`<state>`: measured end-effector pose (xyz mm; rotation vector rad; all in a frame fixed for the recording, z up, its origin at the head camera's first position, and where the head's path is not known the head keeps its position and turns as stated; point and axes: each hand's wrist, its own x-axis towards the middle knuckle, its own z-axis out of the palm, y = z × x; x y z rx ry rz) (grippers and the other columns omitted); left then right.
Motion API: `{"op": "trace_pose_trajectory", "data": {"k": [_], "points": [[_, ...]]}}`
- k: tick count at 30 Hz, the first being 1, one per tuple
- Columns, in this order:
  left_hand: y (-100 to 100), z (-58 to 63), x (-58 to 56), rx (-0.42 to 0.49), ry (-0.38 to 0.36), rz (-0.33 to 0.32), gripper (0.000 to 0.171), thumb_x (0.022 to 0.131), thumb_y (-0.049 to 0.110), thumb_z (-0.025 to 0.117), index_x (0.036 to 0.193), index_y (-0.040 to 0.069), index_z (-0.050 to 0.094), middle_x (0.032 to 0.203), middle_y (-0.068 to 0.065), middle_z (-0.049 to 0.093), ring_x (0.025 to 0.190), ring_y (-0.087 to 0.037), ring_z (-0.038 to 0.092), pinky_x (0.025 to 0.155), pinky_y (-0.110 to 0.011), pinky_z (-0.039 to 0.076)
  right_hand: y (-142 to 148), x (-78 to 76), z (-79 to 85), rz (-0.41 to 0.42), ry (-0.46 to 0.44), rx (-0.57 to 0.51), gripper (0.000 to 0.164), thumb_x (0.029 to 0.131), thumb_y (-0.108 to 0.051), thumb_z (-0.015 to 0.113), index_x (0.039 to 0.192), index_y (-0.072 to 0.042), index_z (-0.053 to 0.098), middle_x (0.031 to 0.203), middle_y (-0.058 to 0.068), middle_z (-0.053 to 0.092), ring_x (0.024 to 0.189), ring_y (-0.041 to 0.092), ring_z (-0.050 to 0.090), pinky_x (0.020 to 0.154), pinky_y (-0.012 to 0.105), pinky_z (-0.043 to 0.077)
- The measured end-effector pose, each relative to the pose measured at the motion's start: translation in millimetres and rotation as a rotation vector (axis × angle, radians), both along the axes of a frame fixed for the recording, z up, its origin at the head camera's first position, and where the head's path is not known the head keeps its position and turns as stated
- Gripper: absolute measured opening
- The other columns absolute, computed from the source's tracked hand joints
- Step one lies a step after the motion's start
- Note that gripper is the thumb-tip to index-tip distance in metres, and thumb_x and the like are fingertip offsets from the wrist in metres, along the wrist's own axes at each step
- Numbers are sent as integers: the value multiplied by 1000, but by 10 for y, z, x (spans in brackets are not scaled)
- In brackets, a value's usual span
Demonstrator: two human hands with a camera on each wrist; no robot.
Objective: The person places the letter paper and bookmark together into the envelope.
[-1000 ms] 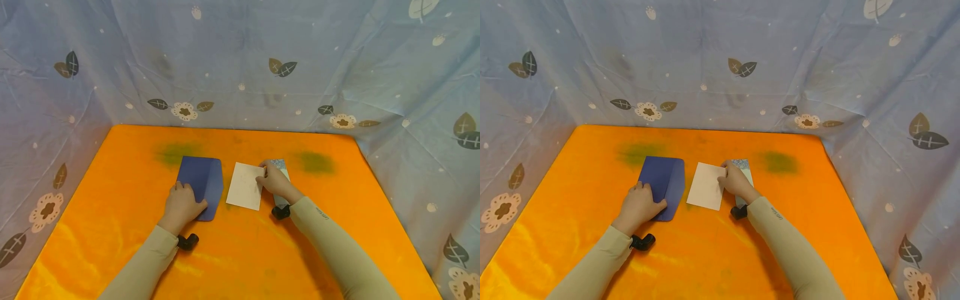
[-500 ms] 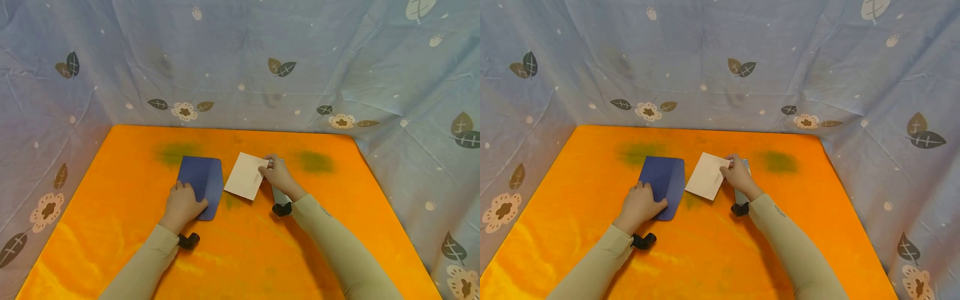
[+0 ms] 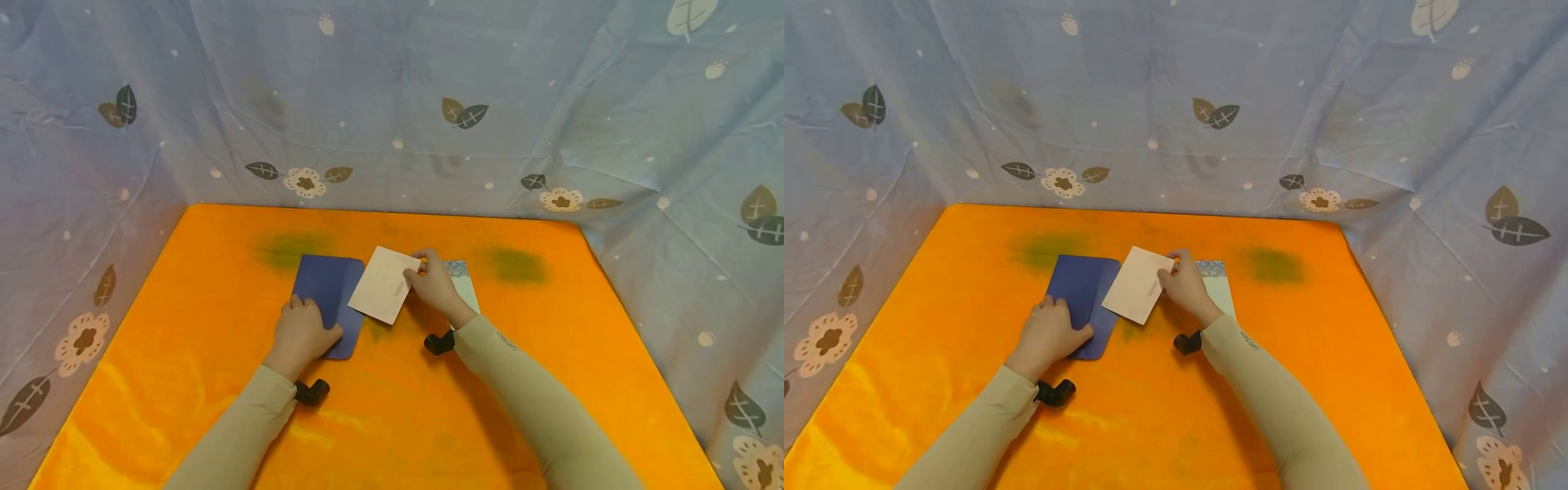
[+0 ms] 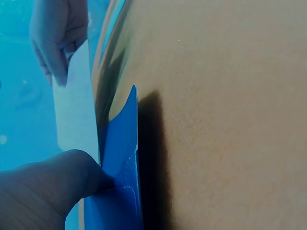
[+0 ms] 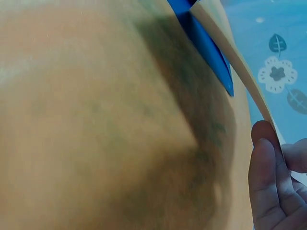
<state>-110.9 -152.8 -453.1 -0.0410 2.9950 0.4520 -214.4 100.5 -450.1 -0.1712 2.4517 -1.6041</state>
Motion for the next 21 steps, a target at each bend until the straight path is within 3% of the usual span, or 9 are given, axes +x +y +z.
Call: {"op": "trace_pose_trajectory", "data": {"k": [13, 21], "points": [[-8, -11, 15, 13, -21, 7, 88, 84, 47, 65, 132, -22, 40, 137, -47, 30, 126, -58, 34, 97, -61, 41, -197, 41, -39, 21, 1, 45, 44, 93, -16, 65, 131, -7, 46, 89, 16, 52, 66, 34, 62, 63, 38, 58], [-16, 13, 16, 62, 6, 0, 83, 83, 47, 66, 124, -23, 47, 131, -45, 38, 119, -55, 42, 96, -58, 43, -305, 53, -25, 62, -25, 88, 44, 93, -17, 66, 131, -8, 48, 92, 14, 57, 67, 27, 65, 62, 34, 58]]}}
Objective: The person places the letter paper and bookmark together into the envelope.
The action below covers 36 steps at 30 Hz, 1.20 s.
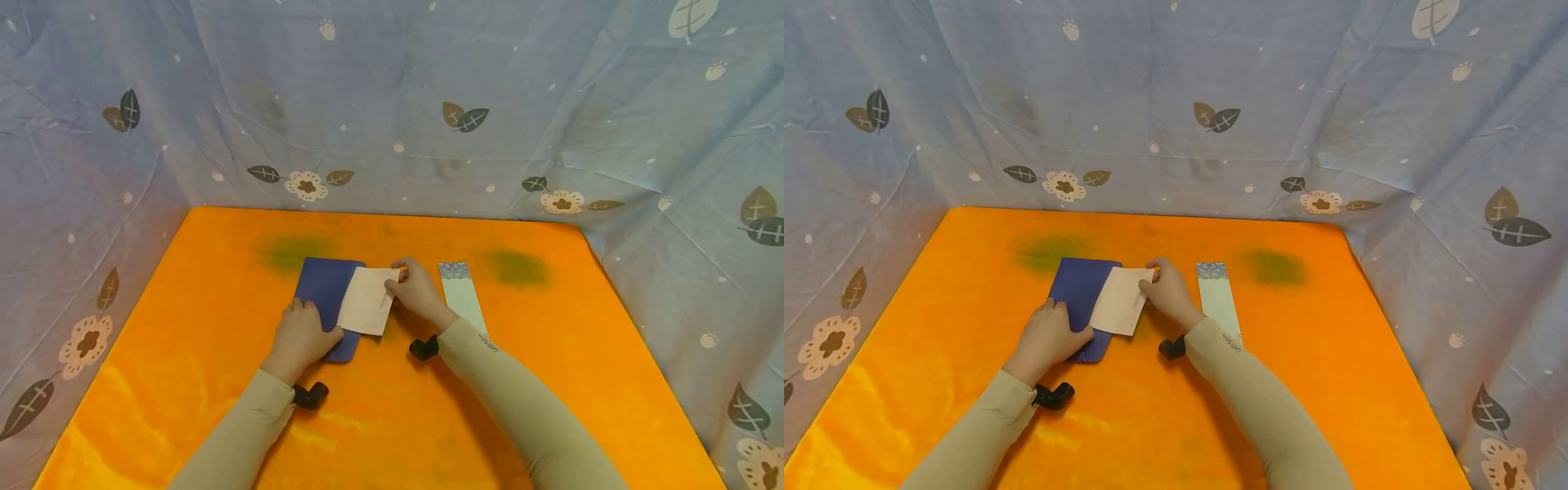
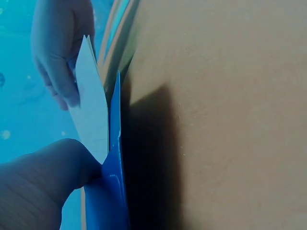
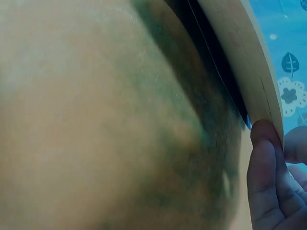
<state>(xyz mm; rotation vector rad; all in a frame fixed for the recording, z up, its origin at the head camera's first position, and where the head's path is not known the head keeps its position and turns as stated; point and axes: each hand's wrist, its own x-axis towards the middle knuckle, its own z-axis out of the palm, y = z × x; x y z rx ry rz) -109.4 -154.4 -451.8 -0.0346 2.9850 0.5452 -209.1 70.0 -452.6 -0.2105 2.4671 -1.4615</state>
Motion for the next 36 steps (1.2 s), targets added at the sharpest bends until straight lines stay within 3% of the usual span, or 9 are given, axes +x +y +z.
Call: {"op": "trace_pose_trajectory", "data": {"k": [13, 18, 24, 29, 36], "points": [[-7, -39, 6, -5, -1, -5, 86, 83, 48, 67, 127, -23, 45, 134, -45, 36, 122, -54, 40, 98, -58, 42, -155, 9, -47, 39, 16, 29, 43, 93, -19, 66, 131, -7, 50, 83, 14, 55, 64, 27, 64, 58, 32, 56], [-7, -47, 12, -8, 10, -8, 83, 84, 47, 66, 125, -22, 46, 132, -44, 38, 121, -53, 42, 97, -57, 43, -170, 51, -45, 32, 2, 2, 56, 94, -21, 65, 141, -6, 40, 88, 13, 56, 67, 27, 64, 60, 33, 55], [-2, -26, 16, -8, 29, -14, 81, 83, 46, 67, 121, -23, 48, 128, -43, 41, 116, -52, 45, 94, -56, 45, -133, 186, -4, -15, -62, -62, 64, 93, -20, 66, 145, -3, 31, 99, 11, 62, 72, 27, 67, 69, 34, 57], [0, -23, 4, -9, 17, -10, 81, 83, 46, 67, 121, -23, 48, 127, -43, 40, 115, -52, 45, 94, -56, 45, -128, 315, -7, -10, -95, -111, 55, 92, -15, 67, 138, -4, 38, 92, 12, 65, 70, 29, 67, 67, 35, 59], [6, -10, 1, -13, -1, -11, 81, 83, 46, 67, 120, -23, 47, 127, -42, 41, 116, -52, 44, 97, -56, 43, -200, 391, -32, -36, -91, -123, 59, 91, -11, 67, 140, -3, 36, 90, 12, 62, 65, 30, 66, 62, 35, 59]]}}
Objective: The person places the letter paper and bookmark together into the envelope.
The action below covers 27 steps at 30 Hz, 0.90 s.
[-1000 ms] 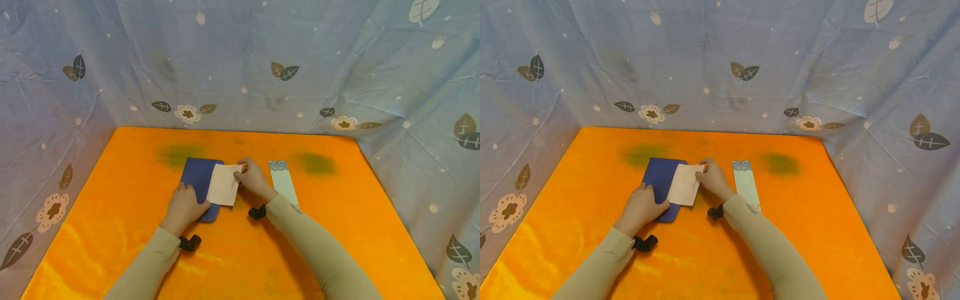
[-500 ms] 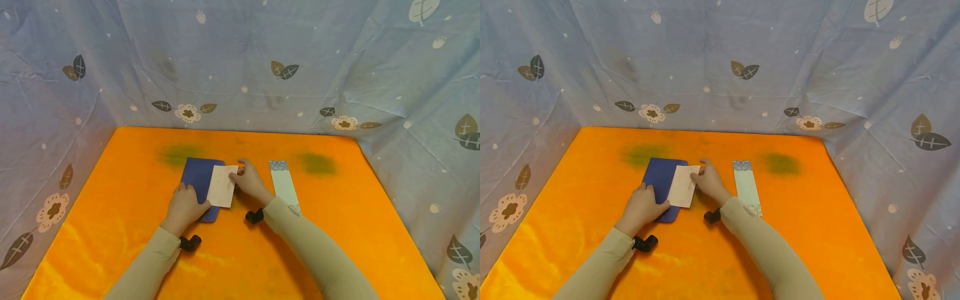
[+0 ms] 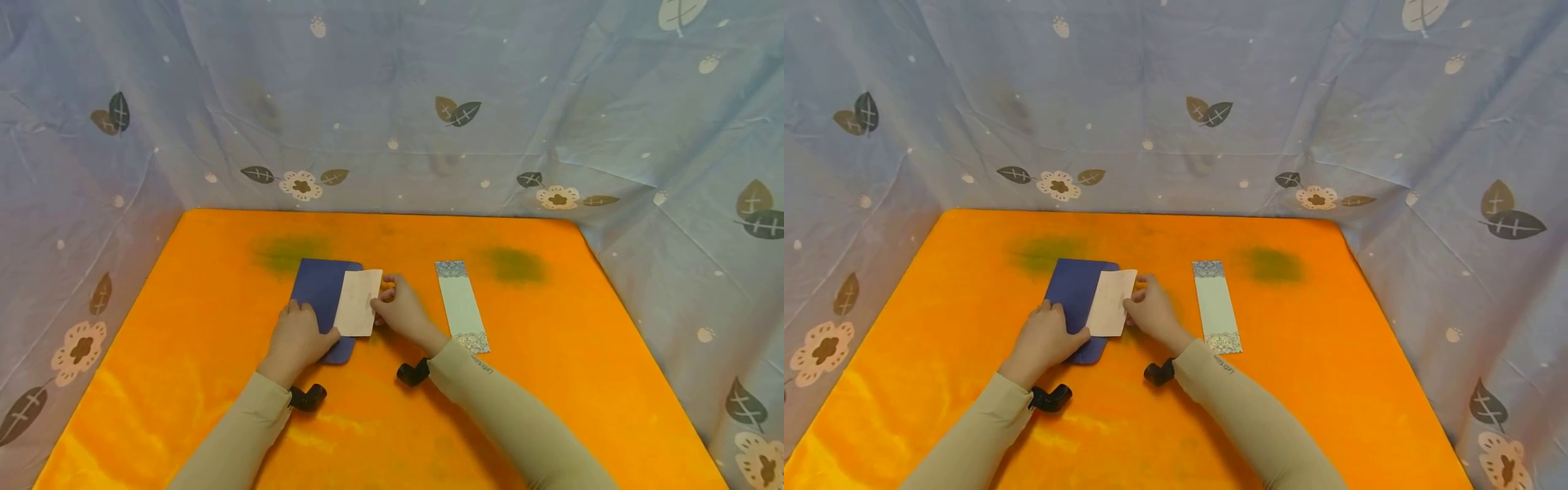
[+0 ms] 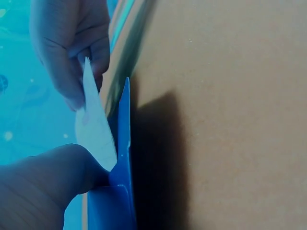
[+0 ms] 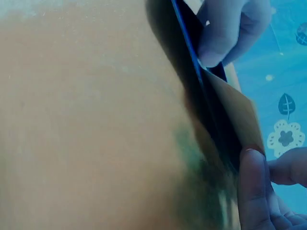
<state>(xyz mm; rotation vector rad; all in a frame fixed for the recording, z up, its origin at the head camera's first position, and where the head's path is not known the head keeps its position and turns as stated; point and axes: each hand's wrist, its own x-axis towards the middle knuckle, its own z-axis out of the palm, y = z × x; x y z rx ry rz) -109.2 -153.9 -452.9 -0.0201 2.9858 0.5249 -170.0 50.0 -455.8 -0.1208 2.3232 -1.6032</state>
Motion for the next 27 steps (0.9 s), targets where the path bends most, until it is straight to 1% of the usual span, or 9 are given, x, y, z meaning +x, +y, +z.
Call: {"op": "trace_pose_trajectory", "data": {"k": [5, 9, 11, 14, 20, 22, 25, 27], "points": [[-10, 2, 6, 16, 13, 1, 76, 84, 46, 66, 116, -21, 50, 121, -39, 45, 110, -49, 47, 95, -56, 43, -75, 7, -46, -12, 4, -34, 58, 91, -8, 66, 140, 1, 36, 89, 13, 61, 61, 27, 66, 59, 33, 58], [-15, 8, 9, 31, 8, 7, 76, 84, 46, 66, 117, -21, 50, 123, -39, 45, 112, -49, 47, 96, -56, 42, -147, 12, -64, 1, 5, -47, 56, 91, -8, 65, 140, 2, 38, 87, 13, 62, 62, 27, 67, 60, 33, 58], [-19, 6, 9, 42, 2, 12, 77, 85, 46, 65, 119, -21, 49, 126, -40, 44, 114, -50, 46, 97, -57, 41, -182, 10, -71, 8, 11, -38, 54, 92, -8, 64, 139, 2, 40, 85, 13, 62, 61, 27, 67, 60, 33, 58], [-24, -2, 12, 61, 5, 17, 78, 85, 45, 64, 121, -22, 48, 130, -42, 41, 118, -51, 44, 100, -57, 39, -230, 3, -88, 22, 26, 4, 53, 92, -9, 64, 138, 2, 42, 80, 11, 62, 59, 25, 66, 59, 31, 58], [2, -15, 6, 72, 55, 5, 75, 85, 42, 64, 120, -22, 48, 125, -41, 45, 115, -51, 46, 99, -57, 40, -289, -26, -121, 33, 34, 47, 52, 92, -7, 64, 138, 2, 42, 75, 9, 64, 56, 22, 66, 58, 29, 57], [20, -19, 8, 55, 53, 3, 78, 86, 42, 64, 125, -23, 45, 128, -43, 42, 119, -54, 42, 100, -58, 39, -303, -30, -116, 37, 30, 54, 51, 91, -7, 64, 137, 2, 43, 75, 8, 64, 56, 22, 66, 58, 29, 57], [52, -20, 18, 4, 19, 11, 84, 87, 43, 62, 132, -24, 38, 134, -47, 34, 125, -60, 34, 101, -61, 37, -320, -31, -115, 47, 14, 64, 51, 92, -7, 64, 137, 1, 44, 76, 9, 63, 57, 22, 66, 58, 29, 57], [74, -20, 24, -35, 5, 22, 88, 88, 44, 62, 136, -23, 33, 136, -48, 31, 124, -63, 31, 99, -63, 38, -332, -33, -106, 52, 10, 74, 51, 92, -7, 64, 138, 0, 44, 77, 9, 62, 58, 22, 66, 59, 28, 57]]}}
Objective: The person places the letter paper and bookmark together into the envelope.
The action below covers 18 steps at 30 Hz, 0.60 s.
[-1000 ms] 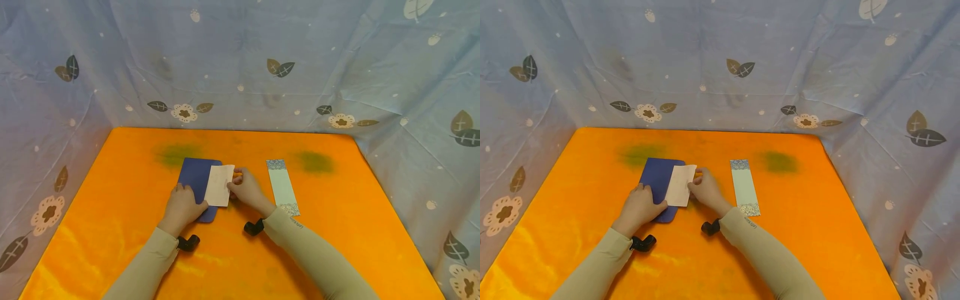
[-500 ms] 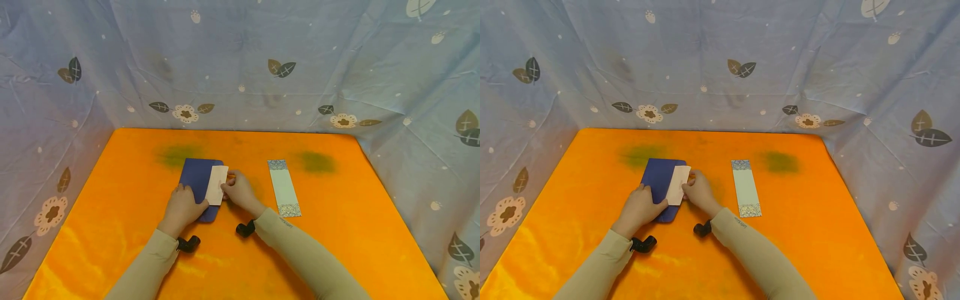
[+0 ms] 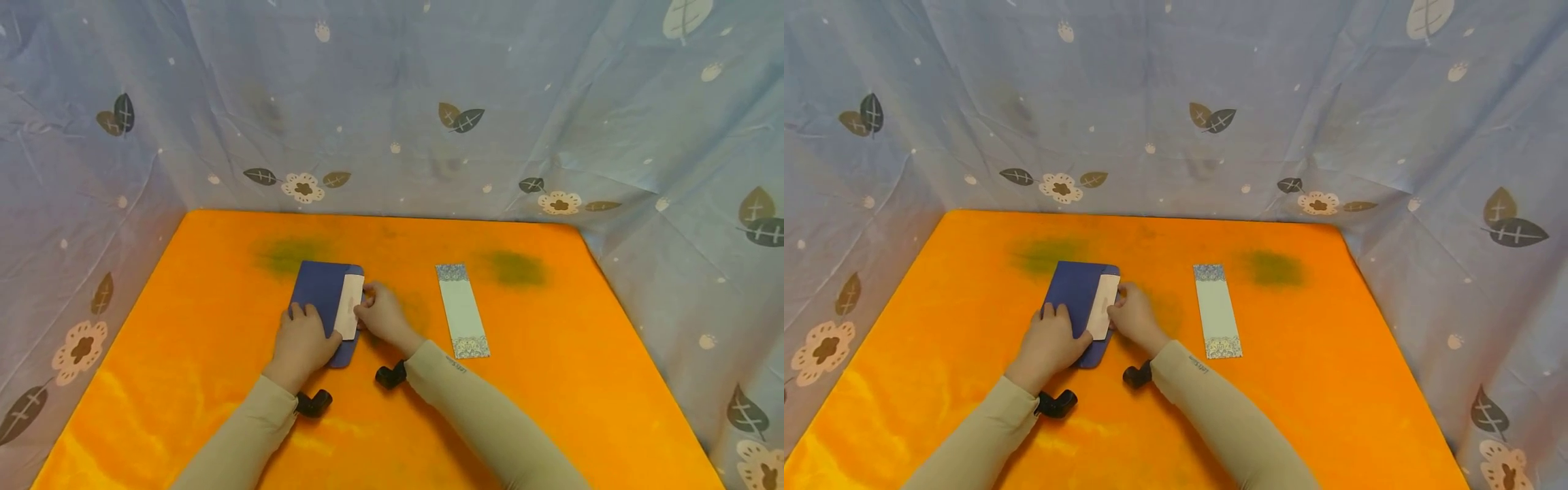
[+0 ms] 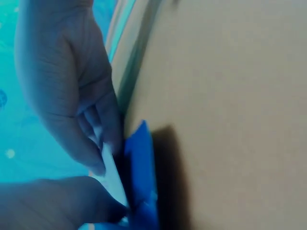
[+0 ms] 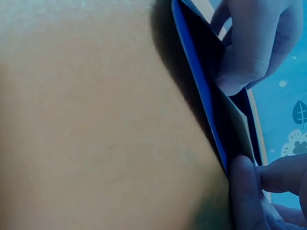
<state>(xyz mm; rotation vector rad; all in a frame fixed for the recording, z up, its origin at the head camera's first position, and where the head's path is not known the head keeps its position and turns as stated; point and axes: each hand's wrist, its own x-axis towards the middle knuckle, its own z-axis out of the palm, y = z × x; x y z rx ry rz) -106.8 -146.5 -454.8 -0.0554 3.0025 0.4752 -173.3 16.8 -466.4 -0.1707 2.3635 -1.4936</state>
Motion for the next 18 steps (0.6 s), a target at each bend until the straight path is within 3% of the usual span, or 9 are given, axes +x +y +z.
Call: {"op": "trace_pose_trajectory", "data": {"k": [7, 18], "points": [[27, 30, 16, -18, -9, 33, 91, 88, 43, 63, 140, -22, 27, 136, -46, 32, 115, -65, 38, 92, -64, 42, -28, 30, 9, 3, -4, 24, 49, 92, -9, 64, 137, -1, 46, 75, 8, 61, 58, 21, 66, 61, 28, 56], [-12, 76, 27, 60, 9, 18, 83, 90, 42, 60, 136, -22, 33, 131, -43, 40, 120, -58, 40, 101, -61, 36, -73, 3, 23, 29, 10, 27, 47, 93, -11, 63, 135, 3, 47, 67, 8, 65, 57, 22, 64, 54, 28, 50]]}}
